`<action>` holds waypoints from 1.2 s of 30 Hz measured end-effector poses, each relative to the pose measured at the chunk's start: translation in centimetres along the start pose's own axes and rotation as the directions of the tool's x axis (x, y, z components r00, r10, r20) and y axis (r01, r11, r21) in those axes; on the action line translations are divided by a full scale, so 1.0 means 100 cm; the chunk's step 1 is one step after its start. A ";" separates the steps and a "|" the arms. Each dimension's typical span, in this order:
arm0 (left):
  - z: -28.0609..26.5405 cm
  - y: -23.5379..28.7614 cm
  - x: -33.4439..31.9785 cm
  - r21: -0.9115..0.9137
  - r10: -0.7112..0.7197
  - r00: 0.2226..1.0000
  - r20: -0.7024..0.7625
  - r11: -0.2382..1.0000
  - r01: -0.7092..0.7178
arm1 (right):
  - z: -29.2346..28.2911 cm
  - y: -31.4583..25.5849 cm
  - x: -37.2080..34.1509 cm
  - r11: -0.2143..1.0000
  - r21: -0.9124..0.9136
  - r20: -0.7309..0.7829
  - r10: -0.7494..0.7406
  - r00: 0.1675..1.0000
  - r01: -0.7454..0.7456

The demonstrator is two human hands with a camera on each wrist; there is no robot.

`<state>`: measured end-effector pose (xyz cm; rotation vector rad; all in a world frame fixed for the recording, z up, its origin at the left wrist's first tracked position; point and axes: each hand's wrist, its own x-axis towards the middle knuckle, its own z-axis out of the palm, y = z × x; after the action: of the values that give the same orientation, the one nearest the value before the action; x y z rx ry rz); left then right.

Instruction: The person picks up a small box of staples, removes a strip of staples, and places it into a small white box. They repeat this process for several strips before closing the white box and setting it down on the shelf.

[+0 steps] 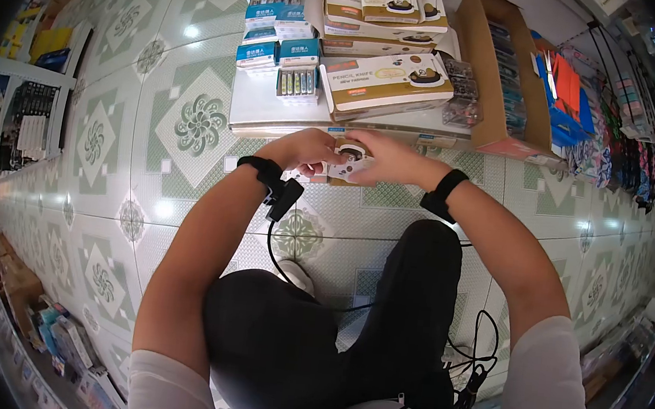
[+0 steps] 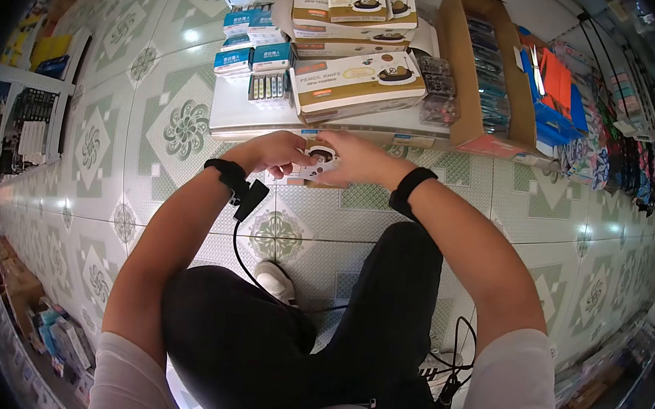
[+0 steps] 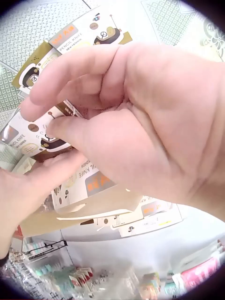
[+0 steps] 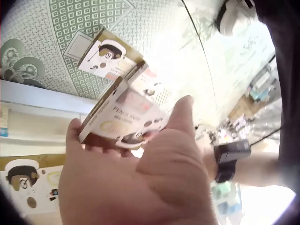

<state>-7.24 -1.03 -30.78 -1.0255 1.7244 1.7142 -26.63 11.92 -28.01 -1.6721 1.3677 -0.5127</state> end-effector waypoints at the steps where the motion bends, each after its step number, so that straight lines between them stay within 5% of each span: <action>1: 0.003 -0.003 -0.001 -0.113 0.002 1.000 0.010 0.994 -0.001 | 0.011 -0.001 0.000 1.000 0.000 -0.004 0.001 1.000 -0.001; 3: 0.003 -0.007 -0.003 -0.218 0.020 0.999 0.030 0.976 -0.013 | 0.035 0.001 0.003 0.851 -0.525 -0.120 -0.059 0.991 -0.013; 8: 0.010 -0.009 -0.007 -0.190 0.052 0.999 0.006 0.981 -0.050 | 0.050 0.015 0.012 0.837 -0.536 -0.095 0.066 0.993 -0.107; 10: 0.020 -0.014 -0.009 0.038 0.118 0.977 -0.178 0.993 -0.113 | 0.051 0.020 0.013 0.855 -0.507 -0.114 0.059 0.992 -0.109; 11: 0.021 -0.030 0.000 0.349 0.350 0.905 -0.240 0.901 -0.256 | 0.051 0.022 0.013 0.860 -0.499 -0.090 0.076 0.993 -0.111; 12: 0.026 -0.031 -0.002 0.350 0.357 0.904 -0.236 0.899 -0.264 | 0.052 0.025 0.012 0.864 -0.491 -0.068 0.095 0.993 -0.116; 14: 0.035 -0.034 -0.005 0.659 0.556 0.786 -0.271 0.702 -0.269 | 0.064 0.038 0.012 0.838 -0.533 -0.089 0.080 0.993 -0.115; 15: 0.039 -0.032 -0.005 0.722 0.496 0.834 -0.242 0.666 -0.187 | 0.067 0.038 0.013 0.813 -0.572 -0.103 0.057 0.993 -0.106; 18: 0.044 -0.040 -0.001 0.767 0.531 0.815 -0.232 0.615 -0.183 | 0.076 0.039 0.011 0.856 -0.487 -0.081 0.150 0.985 -0.171; 27: 0.048 -0.050 0.014 0.784 0.505 0.819 -0.270 0.610 -0.118 | 0.089 0.050 0.016 0.834 -0.538 -0.156 0.048 0.987 -0.125; 36: 0.053 -0.057 0.022 0.783 0.489 0.816 -0.308 0.618 -0.075 | 0.105 0.058 0.023 0.799 -0.575 -0.154 0.105 0.982 -0.176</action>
<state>-4.84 4.29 -36.43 -0.8291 2.7327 0.6809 -21.08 13.73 -38.81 -2.0240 1.8527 -0.0881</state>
